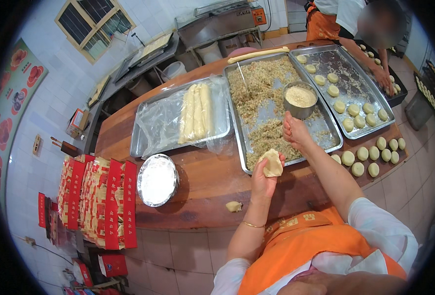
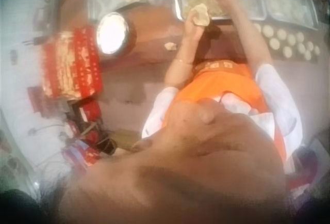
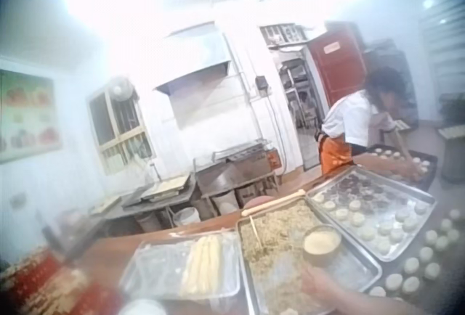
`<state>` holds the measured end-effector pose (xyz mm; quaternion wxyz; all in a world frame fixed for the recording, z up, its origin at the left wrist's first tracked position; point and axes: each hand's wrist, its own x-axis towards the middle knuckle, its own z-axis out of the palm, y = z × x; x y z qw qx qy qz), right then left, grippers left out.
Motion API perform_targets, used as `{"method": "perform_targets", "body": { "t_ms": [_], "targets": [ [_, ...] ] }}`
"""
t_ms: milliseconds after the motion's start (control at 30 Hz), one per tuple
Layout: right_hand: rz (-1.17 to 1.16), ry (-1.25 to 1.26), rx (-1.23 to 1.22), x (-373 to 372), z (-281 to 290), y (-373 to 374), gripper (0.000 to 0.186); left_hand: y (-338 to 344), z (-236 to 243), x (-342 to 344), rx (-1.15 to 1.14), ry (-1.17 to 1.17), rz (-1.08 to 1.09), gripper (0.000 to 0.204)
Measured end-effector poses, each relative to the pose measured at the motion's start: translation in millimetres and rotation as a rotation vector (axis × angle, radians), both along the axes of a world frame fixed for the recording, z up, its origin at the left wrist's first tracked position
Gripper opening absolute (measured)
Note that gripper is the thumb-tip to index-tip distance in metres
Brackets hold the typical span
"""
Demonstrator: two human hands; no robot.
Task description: The person takes a piece of dough from a tray, flattens it by hand, adds filling using a spoon from a metal tray, and then pinches the dough closed to form a ball.
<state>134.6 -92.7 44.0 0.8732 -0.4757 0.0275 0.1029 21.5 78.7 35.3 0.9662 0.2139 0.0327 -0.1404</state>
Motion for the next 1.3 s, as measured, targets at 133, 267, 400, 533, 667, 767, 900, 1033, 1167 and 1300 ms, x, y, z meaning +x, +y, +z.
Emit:
{"method": "perform_targets", "body": {
  "t_ms": [133,267,400,533,667,767,900,1033,1167,1300],
  "targets": [
    [0.057,-0.076,-0.147,2.7,-11.6,-15.5,0.041,-16.4,-0.1,14.5,0.178,0.066,0.12,0.031],
    [-0.016,-0.257,-0.302,-24.7,20.0,8.3,0.032,-28.2,-0.5,39.5,0.35,0.253,0.201,0.031],
    [-0.049,-0.767,-1.014,-39.3,28.8,12.3,0.029,-45.9,23.4,58.1,0.063,0.204,0.15,0.038],
    [-0.14,-0.937,-1.372,-52.6,19.7,5.1,0.037,-55.8,36.2,60.1,0.053,0.25,0.136,0.041],
    [-0.056,-0.929,-1.378,-49.1,31.8,-3.1,0.036,-48.8,13.6,61.8,0.14,0.319,0.125,0.042],
    [0.046,-0.661,-1.059,-46.9,44.7,-4.1,0.028,-45.4,-2.8,63.7,0.194,0.21,0.102,0.039],
    [-0.124,-0.725,-0.987,-45.6,33.7,-0.7,0.024,-44.9,-12.1,64.8,0.298,0.062,0.125,0.026],
    [-0.231,-0.867,-1.081,-49.5,20.5,6.7,0.017,-47.1,-13.4,63.1,0.365,0.108,0.23,0.019],
    [-0.18,-0.876,-1.116,-49.1,25.9,2.9,0.021,-53.9,-1.4,60.0,0.307,0.227,0.277,0.019],
    [-0.135,-0.811,-1.047,-52.1,39.6,-1.2,0.024,-51.7,6.0,60.5,0.287,0.119,0.273,0.023]
  ]
}}
